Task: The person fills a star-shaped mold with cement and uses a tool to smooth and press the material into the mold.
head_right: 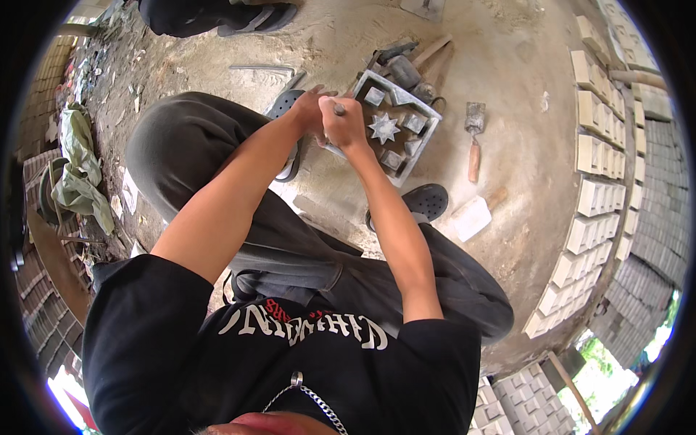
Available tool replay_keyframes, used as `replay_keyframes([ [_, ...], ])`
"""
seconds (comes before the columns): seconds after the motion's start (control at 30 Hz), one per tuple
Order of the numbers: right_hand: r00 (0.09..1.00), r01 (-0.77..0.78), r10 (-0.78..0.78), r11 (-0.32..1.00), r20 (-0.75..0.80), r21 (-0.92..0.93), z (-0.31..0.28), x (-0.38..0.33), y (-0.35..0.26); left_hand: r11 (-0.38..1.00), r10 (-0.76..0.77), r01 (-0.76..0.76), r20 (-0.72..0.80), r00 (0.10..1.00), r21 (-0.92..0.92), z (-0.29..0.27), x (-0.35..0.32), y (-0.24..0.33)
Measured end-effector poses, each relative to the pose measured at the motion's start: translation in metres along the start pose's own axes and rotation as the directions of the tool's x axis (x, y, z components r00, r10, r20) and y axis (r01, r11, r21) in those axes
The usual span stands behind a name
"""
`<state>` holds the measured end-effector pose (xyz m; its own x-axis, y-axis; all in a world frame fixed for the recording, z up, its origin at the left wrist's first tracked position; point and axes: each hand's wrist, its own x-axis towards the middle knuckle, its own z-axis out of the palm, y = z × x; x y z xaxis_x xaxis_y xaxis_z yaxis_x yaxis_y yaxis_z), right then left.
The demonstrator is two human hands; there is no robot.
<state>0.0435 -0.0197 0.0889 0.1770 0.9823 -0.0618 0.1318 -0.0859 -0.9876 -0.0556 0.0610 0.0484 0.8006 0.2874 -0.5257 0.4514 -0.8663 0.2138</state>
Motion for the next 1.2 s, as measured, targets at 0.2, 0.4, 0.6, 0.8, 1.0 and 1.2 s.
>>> replay_keyframes([
  [0.2, 0.999, -0.048, 0.046, 0.994, 0.025, 0.094, -0.025, -0.020, 0.019, 1.000, -0.003, 0.004, -0.023, 1.000, 0.023, -0.003, 0.000, 0.001],
  [0.4, 0.991, 0.094, -0.068, 0.966, -0.113, 0.241, -0.034, -0.032, 0.017, 0.998, 0.005, -0.002, -0.048, 0.999, 0.067, -0.002, 0.001, 0.005],
  [0.6, 0.997, 0.062, -0.043, 0.941, -0.067, 0.333, -0.027, -0.021, 0.017, 0.998, -0.015, 0.017, -0.032, 0.999, 0.057, -0.008, 0.000, 0.006],
  [0.8, 0.973, 0.168, -0.157, 0.984, -0.167, 0.057, -0.022, -0.035, 0.049, 0.998, 0.016, -0.015, -0.025, 1.000, 0.063, -0.010, 0.007, 0.009],
  [1.0, 0.986, 0.034, 0.045, 0.887, -0.161, 0.460, -0.033, -0.018, 0.022, 0.999, -0.006, 0.007, -0.019, 1.000, 0.033, -0.004, 0.001, 0.004],
  [1.2, 0.995, 0.046, -0.032, 0.989, -0.099, 0.140, -0.024, -0.021, 0.043, 0.998, 0.019, -0.016, -0.050, 0.999, 0.064, -0.005, 0.004, 0.005],
])
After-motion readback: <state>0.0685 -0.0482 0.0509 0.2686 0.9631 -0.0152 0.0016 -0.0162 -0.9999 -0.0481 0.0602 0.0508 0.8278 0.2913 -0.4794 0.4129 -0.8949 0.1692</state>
